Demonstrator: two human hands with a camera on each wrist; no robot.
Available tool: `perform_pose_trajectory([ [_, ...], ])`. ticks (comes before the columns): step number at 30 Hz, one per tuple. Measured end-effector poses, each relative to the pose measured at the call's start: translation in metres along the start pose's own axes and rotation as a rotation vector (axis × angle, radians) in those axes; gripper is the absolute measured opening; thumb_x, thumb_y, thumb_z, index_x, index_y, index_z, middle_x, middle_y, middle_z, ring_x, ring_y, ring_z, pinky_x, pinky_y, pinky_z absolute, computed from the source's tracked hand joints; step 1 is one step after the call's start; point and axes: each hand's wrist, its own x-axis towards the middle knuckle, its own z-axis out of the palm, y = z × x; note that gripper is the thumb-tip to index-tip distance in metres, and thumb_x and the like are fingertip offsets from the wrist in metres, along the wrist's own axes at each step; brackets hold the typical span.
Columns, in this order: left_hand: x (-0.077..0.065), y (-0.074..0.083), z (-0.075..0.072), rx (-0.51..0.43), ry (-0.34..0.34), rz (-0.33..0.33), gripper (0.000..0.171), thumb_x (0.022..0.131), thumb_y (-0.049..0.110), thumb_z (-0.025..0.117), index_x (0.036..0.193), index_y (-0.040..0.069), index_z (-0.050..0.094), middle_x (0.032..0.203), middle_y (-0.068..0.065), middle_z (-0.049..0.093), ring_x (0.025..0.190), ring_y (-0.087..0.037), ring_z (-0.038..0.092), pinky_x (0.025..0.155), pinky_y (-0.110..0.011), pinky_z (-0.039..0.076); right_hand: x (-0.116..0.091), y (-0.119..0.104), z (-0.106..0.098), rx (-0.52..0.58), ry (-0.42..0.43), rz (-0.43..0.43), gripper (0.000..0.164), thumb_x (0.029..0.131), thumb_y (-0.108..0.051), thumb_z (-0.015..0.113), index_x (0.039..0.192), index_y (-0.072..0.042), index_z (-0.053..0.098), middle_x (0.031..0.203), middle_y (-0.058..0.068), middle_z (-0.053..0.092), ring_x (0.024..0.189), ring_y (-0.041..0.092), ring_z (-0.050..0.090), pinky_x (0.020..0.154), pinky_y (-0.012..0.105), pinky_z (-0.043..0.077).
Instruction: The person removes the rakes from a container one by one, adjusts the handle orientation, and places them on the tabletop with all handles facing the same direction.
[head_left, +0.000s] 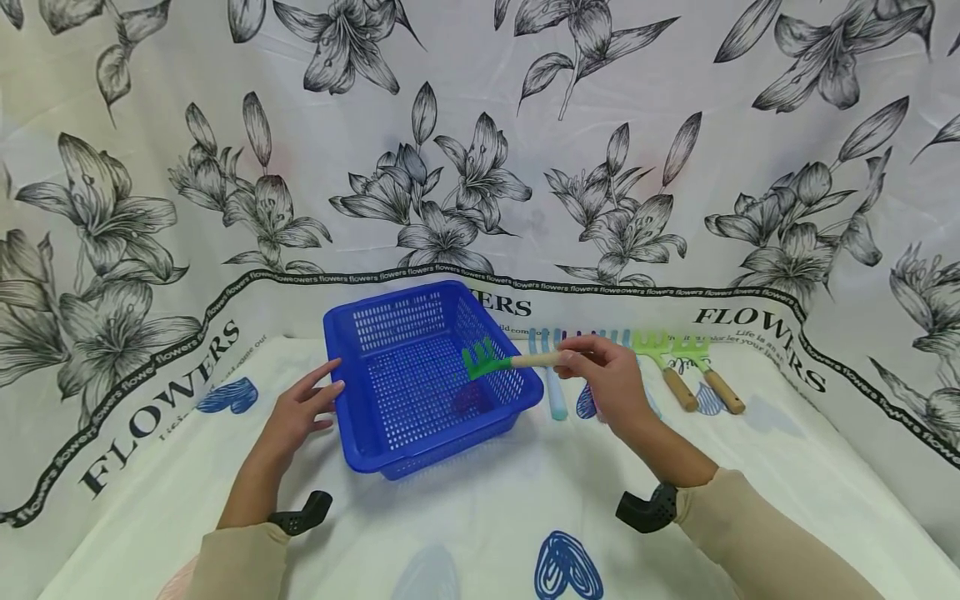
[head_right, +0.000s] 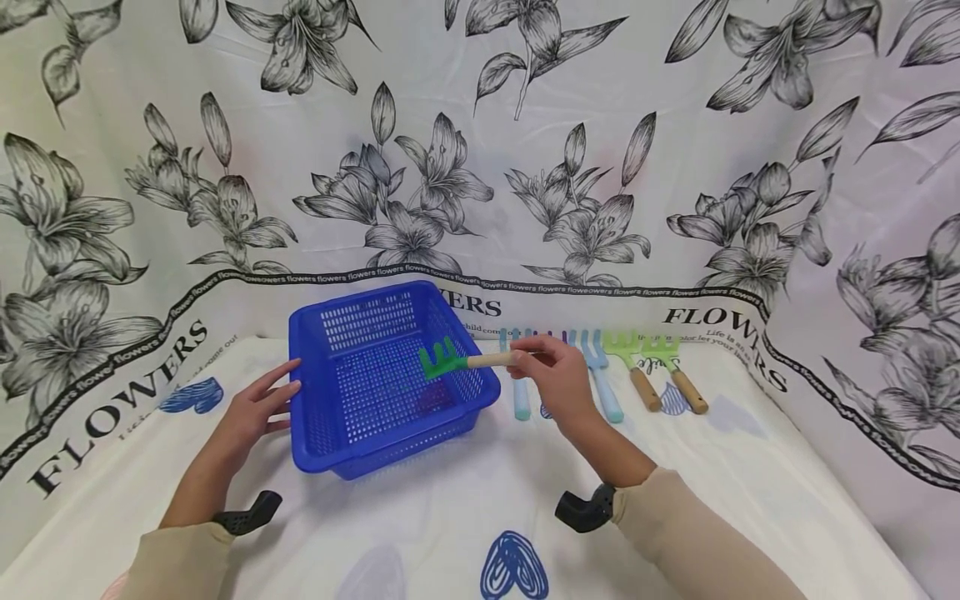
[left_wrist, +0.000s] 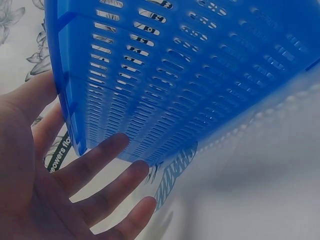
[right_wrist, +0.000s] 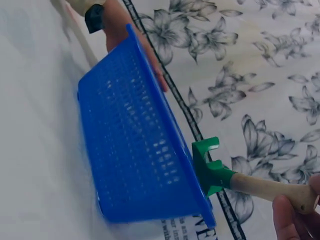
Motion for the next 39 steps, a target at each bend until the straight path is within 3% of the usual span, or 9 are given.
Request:
perform_pose_trajectory([
  [8, -0.002, -0.001, -0.001, 0.004, 0.001, 0.001, 0.074, 0.094, 0.059, 0.05, 0.156, 0.027, 0.023, 0.152, -0.024, 0.033, 0.128, -0.046, 0.044, 0.098, -0.055, 0.043, -0.01, 0.003, -0.031, -0.003, 0.065, -0.006, 0.03, 0.099, -0.017, 0.058, 0.118, 0.006, 0.061, 0.11, 0.017, 0.062, 0.088, 0.022, 0.069, 0.083, 0.03, 0.054],
  [14, -0.003, 0.0, 0.0, 0.009, 0.001, 0.005, 0.073, 0.095, 0.057, 0.049, 0.156, 0.028, 0.023, 0.151, -0.024, 0.034, 0.127, -0.046, 0.045, 0.098, -0.055, 0.044, -0.014, 0.005, -0.053, -0.045, 0.134, -0.004, 0.033, 0.099, -0.019, 0.059, 0.12, 0.007, 0.059, 0.109, 0.012, 0.062, 0.088, 0.018, 0.07, 0.083, 0.026, 0.053],
  [21, -0.003, 0.003, 0.002, 0.001, -0.003, 0.002, 0.071, 0.096, 0.056, 0.049, 0.156, 0.028, 0.023, 0.15, -0.025, 0.035, 0.127, -0.046, 0.045, 0.097, -0.056, 0.044, -0.019, 0.007, -0.078, 0.075, 0.2, -0.029, 0.022, 0.096, -0.009, 0.062, 0.112, 0.005, 0.063, 0.101, 0.006, 0.063, 0.08, 0.012, 0.069, 0.078, 0.023, 0.054],
  [24, -0.001, 0.002, 0.001, -0.007, -0.006, 0.007, 0.071, 0.096, 0.056, 0.05, 0.156, 0.028, 0.024, 0.15, -0.025, 0.036, 0.126, -0.046, 0.046, 0.098, -0.057, 0.043, -0.021, 0.007, -0.088, 0.089, 0.213, -0.03, 0.017, 0.094, -0.007, 0.064, 0.109, 0.002, 0.065, 0.098, 0.005, 0.064, 0.078, 0.011, 0.069, 0.077, 0.023, 0.054],
  [30, 0.002, 0.001, 0.0, -0.018, -0.008, 0.017, 0.071, 0.096, 0.055, 0.051, 0.156, 0.027, 0.025, 0.149, -0.025, 0.037, 0.125, -0.045, 0.048, 0.097, -0.057, 0.044, -0.024, 0.011, -0.106, 0.087, 0.249, -0.014, 0.019, 0.093, -0.005, 0.065, 0.109, 0.006, 0.064, 0.095, 0.002, 0.066, 0.075, 0.009, 0.07, 0.074, 0.021, 0.055],
  [34, 0.002, 0.001, 0.0, -0.019, -0.009, 0.012, 0.071, 0.096, 0.055, 0.051, 0.156, 0.027, 0.025, 0.149, -0.025, 0.037, 0.125, -0.045, 0.047, 0.097, -0.056, 0.043, -0.025, 0.019, -0.123, 0.015, 0.307, -0.002, 0.013, 0.093, -0.006, 0.066, 0.105, -0.001, 0.067, 0.092, -0.001, 0.067, 0.073, 0.006, 0.069, 0.071, 0.017, 0.054],
  [39, 0.002, 0.0, 0.0, -0.018, -0.006, 0.009, 0.071, 0.096, 0.055, 0.051, 0.156, 0.027, 0.025, 0.149, -0.025, 0.037, 0.125, -0.046, 0.047, 0.098, -0.057, 0.043, -0.022, 0.028, -0.144, -0.176, 0.395, 0.04, 0.011, 0.093, -0.008, 0.066, 0.104, -0.008, 0.069, 0.09, -0.006, 0.066, 0.072, 0.002, 0.066, 0.068, 0.015, 0.054],
])
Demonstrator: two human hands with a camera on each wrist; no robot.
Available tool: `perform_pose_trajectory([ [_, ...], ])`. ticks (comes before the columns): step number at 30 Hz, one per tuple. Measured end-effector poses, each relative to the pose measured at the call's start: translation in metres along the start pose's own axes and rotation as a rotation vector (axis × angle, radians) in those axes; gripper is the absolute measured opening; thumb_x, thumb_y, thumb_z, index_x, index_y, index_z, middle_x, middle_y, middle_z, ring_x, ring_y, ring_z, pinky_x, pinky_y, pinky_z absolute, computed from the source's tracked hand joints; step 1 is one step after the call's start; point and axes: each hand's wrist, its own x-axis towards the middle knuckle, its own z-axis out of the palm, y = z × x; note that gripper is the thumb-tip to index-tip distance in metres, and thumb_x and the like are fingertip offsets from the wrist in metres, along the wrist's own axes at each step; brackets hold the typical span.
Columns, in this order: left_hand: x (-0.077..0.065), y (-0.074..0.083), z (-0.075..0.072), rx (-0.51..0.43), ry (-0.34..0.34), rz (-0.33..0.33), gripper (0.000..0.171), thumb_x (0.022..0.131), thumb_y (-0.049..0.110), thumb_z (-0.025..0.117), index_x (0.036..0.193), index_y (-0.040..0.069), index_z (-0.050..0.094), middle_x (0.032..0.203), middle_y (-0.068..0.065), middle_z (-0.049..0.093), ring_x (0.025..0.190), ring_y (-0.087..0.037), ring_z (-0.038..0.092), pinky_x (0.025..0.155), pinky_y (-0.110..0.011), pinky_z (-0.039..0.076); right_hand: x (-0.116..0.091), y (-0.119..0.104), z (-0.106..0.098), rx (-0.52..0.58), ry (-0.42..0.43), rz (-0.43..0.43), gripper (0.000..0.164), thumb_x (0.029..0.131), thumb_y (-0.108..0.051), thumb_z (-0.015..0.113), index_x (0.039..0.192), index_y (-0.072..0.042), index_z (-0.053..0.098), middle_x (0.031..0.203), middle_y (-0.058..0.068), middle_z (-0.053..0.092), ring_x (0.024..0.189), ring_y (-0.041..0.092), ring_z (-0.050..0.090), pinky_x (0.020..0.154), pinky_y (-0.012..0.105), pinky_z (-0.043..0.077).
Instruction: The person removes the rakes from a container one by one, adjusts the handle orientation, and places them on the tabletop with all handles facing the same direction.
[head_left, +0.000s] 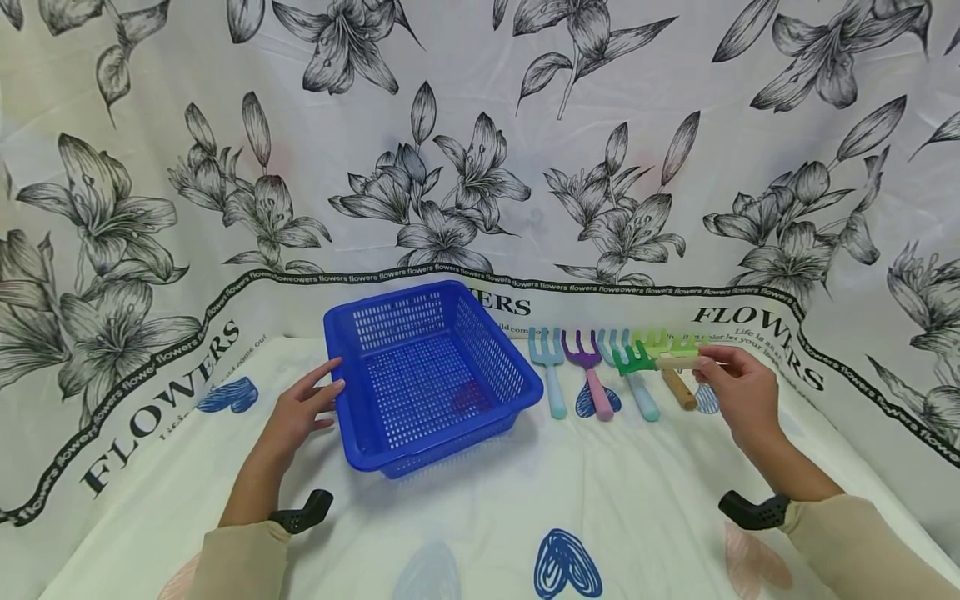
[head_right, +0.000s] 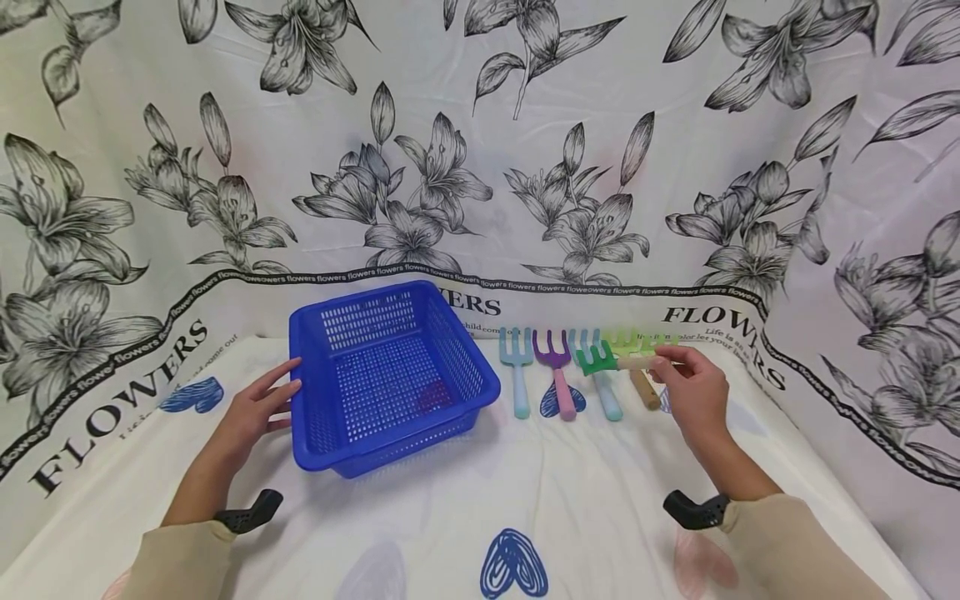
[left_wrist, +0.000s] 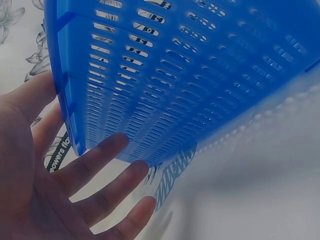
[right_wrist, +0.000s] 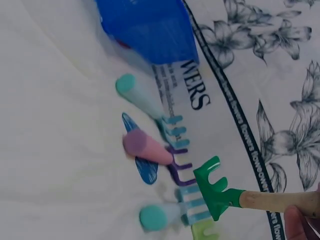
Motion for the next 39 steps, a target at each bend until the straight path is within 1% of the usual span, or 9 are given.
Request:
perform_pose_trajectory([
  [2, 0.0, 0.0, 0.0, -0.001, 0.0, -0.001, 0.071, 0.096, 0.056, 0.051, 0.156, 0.027, 0.025, 0.149, -0.025, 0.036, 0.126, -0.046, 0.047, 0.098, -0.057, 0.043, 0.003, 0.004, -0.007, -0.105, 0.03, 0.008, 0.015, 0.094, -0.011, 0.066, 0.107, -0.006, 0.068, 0.092, -0.01, 0.063, 0.074, 0.0, 0.065, 0.066, 0.013, 0.053],
  [6, -0.001, 0.0, 0.001, 0.001, 0.001, -0.006, 0.072, 0.095, 0.056, 0.05, 0.156, 0.027, 0.024, 0.15, -0.025, 0.035, 0.127, -0.046, 0.045, 0.098, -0.057, 0.043, 0.009, 0.01, -0.019, -0.258, 0.065, 0.024, 0.028, 0.096, -0.019, 0.062, 0.117, -0.001, 0.064, 0.096, -0.013, 0.058, 0.076, -0.004, 0.062, 0.058, 0.012, 0.05],
  [9, -0.002, 0.0, 0.002, 0.003, 0.004, -0.014, 0.072, 0.095, 0.056, 0.05, 0.156, 0.029, 0.023, 0.151, -0.024, 0.034, 0.127, -0.045, 0.045, 0.098, -0.056, 0.043, 0.013, 0.014, -0.027, -0.273, 0.094, 0.049, 0.029, 0.097, -0.021, 0.061, 0.118, -0.002, 0.064, 0.093, -0.014, 0.059, 0.074, -0.006, 0.061, 0.055, 0.011, 0.048],
  [13, -0.003, 0.0, 0.002, 0.004, 0.004, -0.017, 0.071, 0.095, 0.056, 0.05, 0.156, 0.031, 0.023, 0.152, -0.023, 0.033, 0.128, -0.045, 0.045, 0.098, -0.055, 0.043, 0.019, 0.02, -0.039, -0.295, 0.141, 0.067, 0.026, 0.097, -0.022, 0.062, 0.116, -0.005, 0.065, 0.083, -0.021, 0.06, 0.071, -0.008, 0.061, 0.059, 0.008, 0.045],
  [16, -0.003, 0.001, 0.002, 0.003, 0.004, -0.012, 0.071, 0.095, 0.056, 0.05, 0.156, 0.03, 0.023, 0.152, -0.023, 0.032, 0.128, -0.045, 0.044, 0.098, -0.055, 0.043, 0.024, 0.026, -0.046, -0.376, 0.165, 0.067, 0.033, 0.097, -0.025, 0.06, 0.121, -0.003, 0.064, 0.078, -0.025, 0.057, 0.069, -0.011, 0.059, 0.057, 0.011, 0.043],
  [20, -0.002, 0.001, 0.001, 0.004, 0.004, -0.009, 0.073, 0.095, 0.057, 0.05, 0.156, 0.029, 0.023, 0.152, -0.023, 0.033, 0.128, -0.046, 0.044, 0.098, -0.055, 0.043, 0.03, 0.034, -0.054, -0.465, 0.192, 0.096, 0.039, 0.099, -0.03, 0.057, 0.128, -0.003, 0.061, 0.08, -0.025, 0.054, 0.069, -0.013, 0.055, 0.052, 0.016, 0.042],
  [28, -0.002, 0.001, 0.002, 0.007, 0.002, -0.01, 0.072, 0.095, 0.057, 0.05, 0.156, 0.03, 0.022, 0.152, -0.023, 0.032, 0.129, -0.046, 0.044, 0.098, -0.054, 0.043, 0.039, 0.041, -0.063, -0.456, 0.29, 0.182, 0.035, 0.098, -0.026, 0.057, 0.126, -0.005, 0.062, 0.075, -0.025, 0.051, 0.065, -0.014, 0.053, 0.049, 0.013, 0.043],
  [35, -0.002, 0.002, 0.002, 0.009, 0.003, -0.017, 0.071, 0.095, 0.056, 0.05, 0.156, 0.031, 0.023, 0.154, -0.022, 0.03, 0.129, -0.045, 0.044, 0.098, -0.055, 0.043, 0.041, 0.041, -0.065, -0.439, 0.36, 0.214, 0.034, 0.097, -0.021, 0.054, 0.126, -0.005, 0.062, 0.087, -0.016, 0.052, 0.064, -0.014, 0.05, 0.049, 0.011, 0.041],
  [39, -0.001, 0.002, 0.002, 0.005, 0.003, -0.026, 0.071, 0.096, 0.055, 0.05, 0.156, 0.031, 0.023, 0.154, -0.022, 0.029, 0.129, -0.045, 0.043, 0.098, -0.055, 0.043, 0.044, 0.045, -0.068, -0.417, 0.391, 0.247, 0.031, 0.096, -0.021, 0.055, 0.123, -0.007, 0.064, 0.085, -0.018, 0.051, 0.061, -0.013, 0.05, 0.048, 0.012, 0.041],
])
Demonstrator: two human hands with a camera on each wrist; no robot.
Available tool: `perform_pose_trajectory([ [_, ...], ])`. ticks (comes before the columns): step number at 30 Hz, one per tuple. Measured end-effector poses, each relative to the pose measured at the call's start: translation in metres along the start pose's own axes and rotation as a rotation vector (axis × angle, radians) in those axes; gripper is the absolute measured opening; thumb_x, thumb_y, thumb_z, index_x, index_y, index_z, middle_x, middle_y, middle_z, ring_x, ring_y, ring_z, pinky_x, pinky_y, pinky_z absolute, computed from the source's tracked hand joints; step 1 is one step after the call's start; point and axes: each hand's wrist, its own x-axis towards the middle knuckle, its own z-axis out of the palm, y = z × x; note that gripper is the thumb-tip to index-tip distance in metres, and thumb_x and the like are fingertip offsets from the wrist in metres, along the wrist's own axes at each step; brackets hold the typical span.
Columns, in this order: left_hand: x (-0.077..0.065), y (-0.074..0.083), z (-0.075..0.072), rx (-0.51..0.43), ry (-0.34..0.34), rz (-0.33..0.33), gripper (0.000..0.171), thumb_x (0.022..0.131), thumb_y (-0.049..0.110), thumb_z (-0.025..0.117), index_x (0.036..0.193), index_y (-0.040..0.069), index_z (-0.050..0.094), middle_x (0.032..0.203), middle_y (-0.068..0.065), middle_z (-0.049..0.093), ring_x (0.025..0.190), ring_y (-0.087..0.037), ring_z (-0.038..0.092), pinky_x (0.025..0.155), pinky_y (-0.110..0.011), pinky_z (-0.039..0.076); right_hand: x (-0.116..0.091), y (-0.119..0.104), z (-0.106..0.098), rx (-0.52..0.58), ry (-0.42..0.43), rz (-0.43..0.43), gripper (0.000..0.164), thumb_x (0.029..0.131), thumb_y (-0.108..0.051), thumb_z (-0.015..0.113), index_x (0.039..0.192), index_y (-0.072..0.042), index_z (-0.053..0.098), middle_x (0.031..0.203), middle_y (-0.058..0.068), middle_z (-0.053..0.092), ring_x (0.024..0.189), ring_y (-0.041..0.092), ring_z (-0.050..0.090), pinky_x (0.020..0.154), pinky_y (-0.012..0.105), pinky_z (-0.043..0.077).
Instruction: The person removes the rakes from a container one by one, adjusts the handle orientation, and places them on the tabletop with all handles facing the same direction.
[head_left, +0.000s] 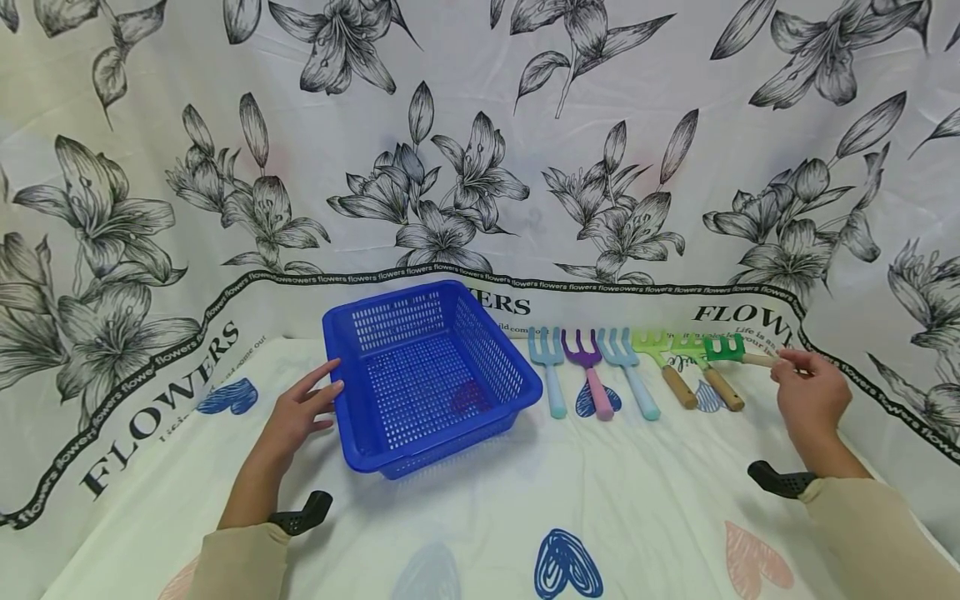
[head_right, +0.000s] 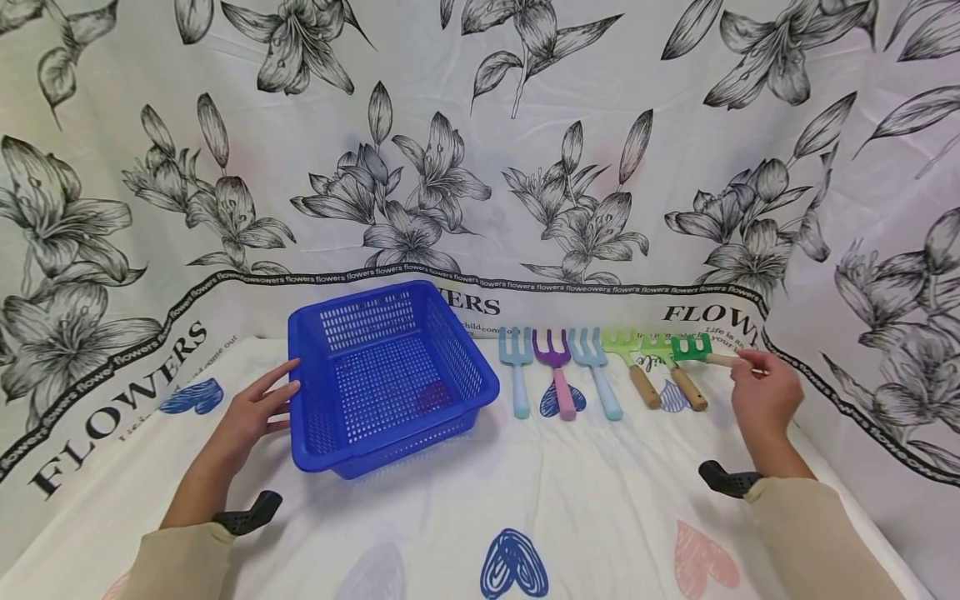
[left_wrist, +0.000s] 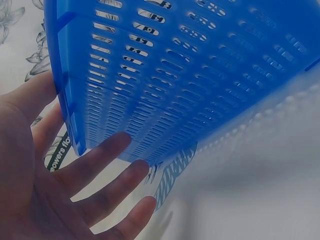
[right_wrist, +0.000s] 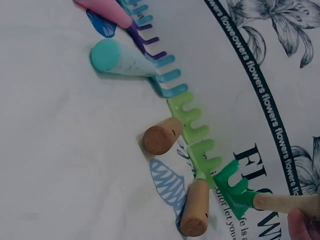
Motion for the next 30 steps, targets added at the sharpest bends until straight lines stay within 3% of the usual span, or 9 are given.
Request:
perform_pose_trajectory([
  [8, -0.001, 0.001, 0.0, -0.002, 0.0, -0.001, 0.071, 0.096, 0.055, 0.05, 0.156, 0.03, 0.023, 0.155, -0.022, 0.027, 0.129, -0.046, 0.043, 0.099, -0.055, 0.043, 0.005, 0.008, 0.003, 0.0, -0.023, 0.101, 0.014, 0.097, -0.02, 0.053, 0.108, -0.02, 0.063, 0.088, -0.013, 0.049, 0.063, -0.009, 0.049, 0.049, 0.015, 0.042],
  [17, 0.001, -0.001, -0.001, 0.005, 0.006, 0.003, 0.072, 0.095, 0.057, 0.051, 0.156, 0.027, 0.025, 0.153, -0.022, 0.031, 0.129, -0.046, 0.044, 0.098, -0.055, 0.044, 0.005, 0.023, 0.002, -0.011, -0.033, 0.145, 0.021, 0.097, -0.018, 0.053, 0.115, -0.012, 0.062, 0.092, -0.009, 0.05, 0.061, -0.009, 0.048, 0.051, 0.013, 0.043],
  [22, 0.0, -0.001, -0.001, 0.001, 0.0, 0.014, 0.072, 0.095, 0.057, 0.05, 0.156, 0.027, 0.025, 0.153, -0.022, 0.032, 0.128, -0.045, 0.045, 0.098, -0.054, 0.045, 0.007, 0.032, -0.001, -0.081, -0.059, 0.137, 0.033, 0.098, -0.015, 0.052, 0.129, -0.003, 0.056, 0.1, 0.002, 0.055, 0.063, -0.004, 0.046, 0.049, 0.015, 0.043],
  [30, 0.0, -0.001, -0.002, 0.0, -0.008, 0.023, 0.071, 0.096, 0.056, 0.05, 0.156, 0.028, 0.024, 0.153, -0.023, 0.031, 0.128, -0.045, 0.045, 0.098, -0.055, 0.045, 0.011, 0.048, -0.007, -0.234, -0.177, 0.12, 0.038, 0.092, -0.009, 0.056, 0.128, 0.004, 0.055, 0.116, 0.027, 0.057, 0.092, 0.031, 0.05, 0.06, 0.032, 0.039],
])
